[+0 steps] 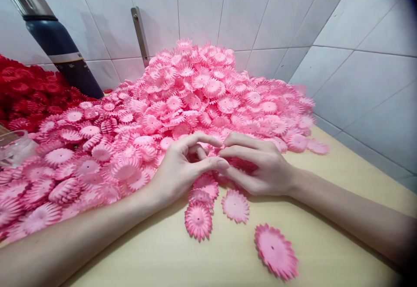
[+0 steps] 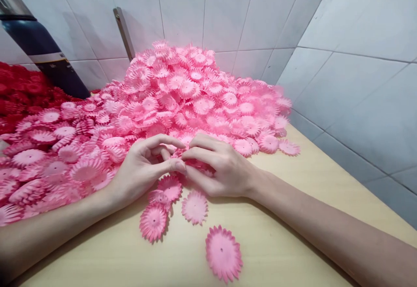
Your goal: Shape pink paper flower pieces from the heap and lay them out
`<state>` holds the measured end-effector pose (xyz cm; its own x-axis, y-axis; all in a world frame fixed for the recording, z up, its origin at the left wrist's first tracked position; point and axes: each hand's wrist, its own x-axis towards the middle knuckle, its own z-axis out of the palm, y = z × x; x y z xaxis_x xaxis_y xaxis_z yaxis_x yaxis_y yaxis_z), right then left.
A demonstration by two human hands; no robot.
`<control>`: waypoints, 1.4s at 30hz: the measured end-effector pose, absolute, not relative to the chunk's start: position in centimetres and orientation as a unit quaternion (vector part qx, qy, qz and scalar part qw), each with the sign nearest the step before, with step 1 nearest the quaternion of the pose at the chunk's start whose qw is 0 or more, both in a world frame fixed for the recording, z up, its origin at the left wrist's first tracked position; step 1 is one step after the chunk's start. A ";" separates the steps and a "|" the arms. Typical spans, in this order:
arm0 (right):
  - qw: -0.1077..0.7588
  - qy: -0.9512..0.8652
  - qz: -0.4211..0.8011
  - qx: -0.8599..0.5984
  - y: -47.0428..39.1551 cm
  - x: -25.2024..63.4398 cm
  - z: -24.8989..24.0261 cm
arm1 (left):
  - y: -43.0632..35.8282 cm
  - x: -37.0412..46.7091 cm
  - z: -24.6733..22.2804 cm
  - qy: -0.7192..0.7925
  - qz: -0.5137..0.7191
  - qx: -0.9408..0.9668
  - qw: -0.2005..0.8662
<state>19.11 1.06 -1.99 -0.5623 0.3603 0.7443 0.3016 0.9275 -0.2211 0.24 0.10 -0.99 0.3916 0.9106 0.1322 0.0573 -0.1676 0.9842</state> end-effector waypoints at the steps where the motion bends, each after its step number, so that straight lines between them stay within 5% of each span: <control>1: 0.431 -0.882 0.030 -0.189 1.1 19.1 -2.0 | 0.1 0.2 -1.0 0.373 0.406 0.650 0.523; 14: 0.427 -0.886 0.000 -0.181 1.0 19.0 -2.1 | 0.0 0.3 -0.9 0.377 0.393 0.658 0.521; 24: 0.543 -0.726 -0.031 -0.421 1.9 19.7 -2.1 | -0.2 0.5 -0.8 0.428 0.427 0.649 0.461; 42: 0.469 -0.840 -0.049 -0.270 1.6 19.6 -2.4 | 0.1 0.6 -1.1 0.401 0.499 0.595 0.485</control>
